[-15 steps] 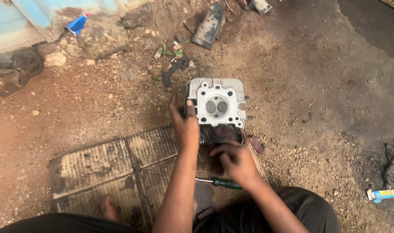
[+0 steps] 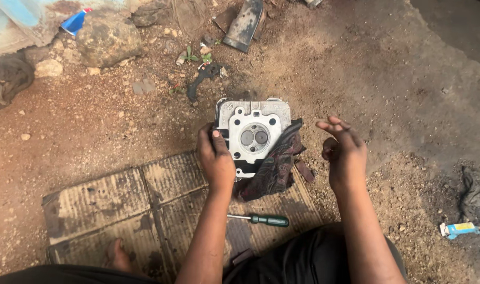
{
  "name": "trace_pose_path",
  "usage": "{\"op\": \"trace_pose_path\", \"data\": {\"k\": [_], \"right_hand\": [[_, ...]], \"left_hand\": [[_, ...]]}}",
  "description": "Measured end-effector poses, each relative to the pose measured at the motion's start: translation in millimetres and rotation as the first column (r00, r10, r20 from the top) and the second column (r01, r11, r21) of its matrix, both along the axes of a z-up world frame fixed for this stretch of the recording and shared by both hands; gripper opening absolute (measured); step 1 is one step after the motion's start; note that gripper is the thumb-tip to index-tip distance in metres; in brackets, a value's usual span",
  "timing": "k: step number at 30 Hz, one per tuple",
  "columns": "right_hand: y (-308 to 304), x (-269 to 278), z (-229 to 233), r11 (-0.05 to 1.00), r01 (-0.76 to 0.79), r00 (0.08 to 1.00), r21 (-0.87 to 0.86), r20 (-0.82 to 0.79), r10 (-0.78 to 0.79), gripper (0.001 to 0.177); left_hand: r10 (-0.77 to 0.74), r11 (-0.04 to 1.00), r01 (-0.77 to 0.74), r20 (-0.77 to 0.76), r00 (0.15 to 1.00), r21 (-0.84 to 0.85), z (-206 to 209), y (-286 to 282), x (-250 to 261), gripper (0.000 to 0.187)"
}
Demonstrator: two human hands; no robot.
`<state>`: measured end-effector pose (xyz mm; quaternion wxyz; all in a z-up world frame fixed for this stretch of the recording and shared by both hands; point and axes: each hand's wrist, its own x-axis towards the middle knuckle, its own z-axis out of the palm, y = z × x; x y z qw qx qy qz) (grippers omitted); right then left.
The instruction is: The person uses a screwdriver and a cloth to clean and work on a detached motorcycle engine cylinder head.
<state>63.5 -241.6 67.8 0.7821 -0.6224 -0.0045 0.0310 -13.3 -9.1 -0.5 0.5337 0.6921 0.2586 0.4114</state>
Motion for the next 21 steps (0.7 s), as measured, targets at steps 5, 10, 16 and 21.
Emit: {"op": "trace_pose_path", "data": {"k": [5, 10, 16, 21], "right_hand": [[21, -15, -11, 0.919, -0.1, 0.991, -0.382, 0.046, 0.127, 0.04], [40, -14, -38, 0.763, 0.049, 0.961, -0.645, 0.237, 0.139, 0.025], [31, -4, -56, 0.88, -0.057, 0.97, -0.471, 0.183, 0.161, 0.017], [32, -4, -52, 0.891, -0.093, 0.979, -0.443, 0.121, 0.162, 0.018]], "left_hand": [[0.051, 0.994, -0.043, -0.08, 0.995, 0.101, 2, -3, -4, 0.029], [0.044, 0.987, -0.035, -0.055, 0.998, 0.158, -5, -7, -8, 0.034], [-0.02, 0.999, 0.023, -0.076, 0.997, 0.042, -1, -9, -12, 0.036], [-0.007, 0.999, 0.013, -0.116, 0.993, 0.05, 6, -10, -12, 0.037]]}}
